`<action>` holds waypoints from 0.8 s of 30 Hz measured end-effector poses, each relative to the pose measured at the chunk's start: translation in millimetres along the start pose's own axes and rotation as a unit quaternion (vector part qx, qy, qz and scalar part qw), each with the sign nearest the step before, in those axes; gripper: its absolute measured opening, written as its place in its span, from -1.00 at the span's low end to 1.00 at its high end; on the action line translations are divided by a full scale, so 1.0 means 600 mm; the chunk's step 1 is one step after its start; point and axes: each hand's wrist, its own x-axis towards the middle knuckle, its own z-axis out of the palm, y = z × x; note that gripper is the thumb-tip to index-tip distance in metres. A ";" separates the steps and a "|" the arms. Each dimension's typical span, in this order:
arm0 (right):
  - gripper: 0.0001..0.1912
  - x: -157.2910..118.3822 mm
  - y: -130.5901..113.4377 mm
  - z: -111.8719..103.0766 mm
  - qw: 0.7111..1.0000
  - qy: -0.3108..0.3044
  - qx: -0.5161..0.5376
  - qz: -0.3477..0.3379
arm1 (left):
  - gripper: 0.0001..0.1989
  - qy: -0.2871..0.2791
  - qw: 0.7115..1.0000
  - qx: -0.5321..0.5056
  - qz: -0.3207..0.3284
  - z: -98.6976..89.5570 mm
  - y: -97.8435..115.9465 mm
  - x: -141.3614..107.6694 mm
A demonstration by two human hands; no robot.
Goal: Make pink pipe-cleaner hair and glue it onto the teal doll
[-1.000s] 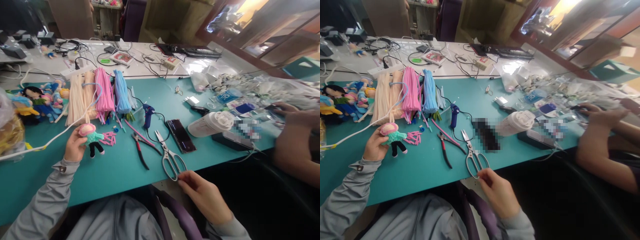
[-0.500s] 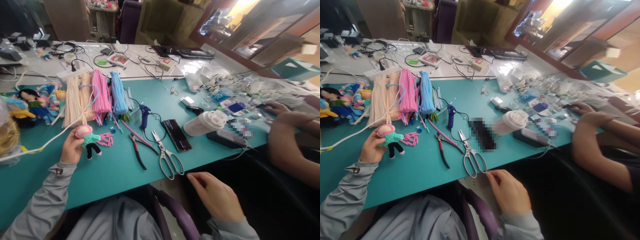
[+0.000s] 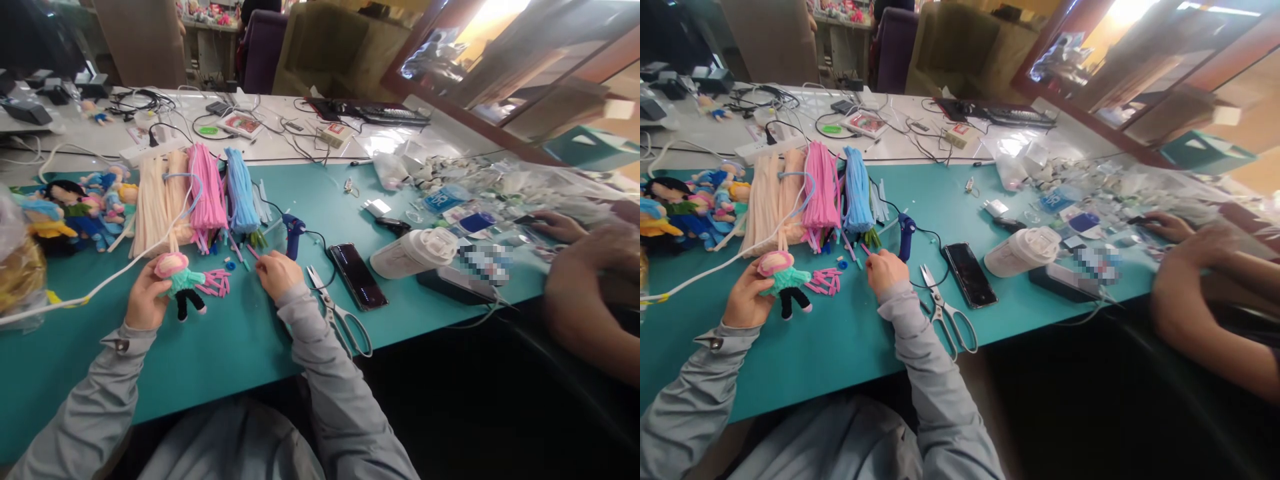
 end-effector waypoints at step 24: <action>-0.71 0.082 -0.023 0.001 0.998 -0.043 -0.031 -0.031 | -0.57 0.015 1.000 -0.003 -0.016 0.005 0.001 -0.003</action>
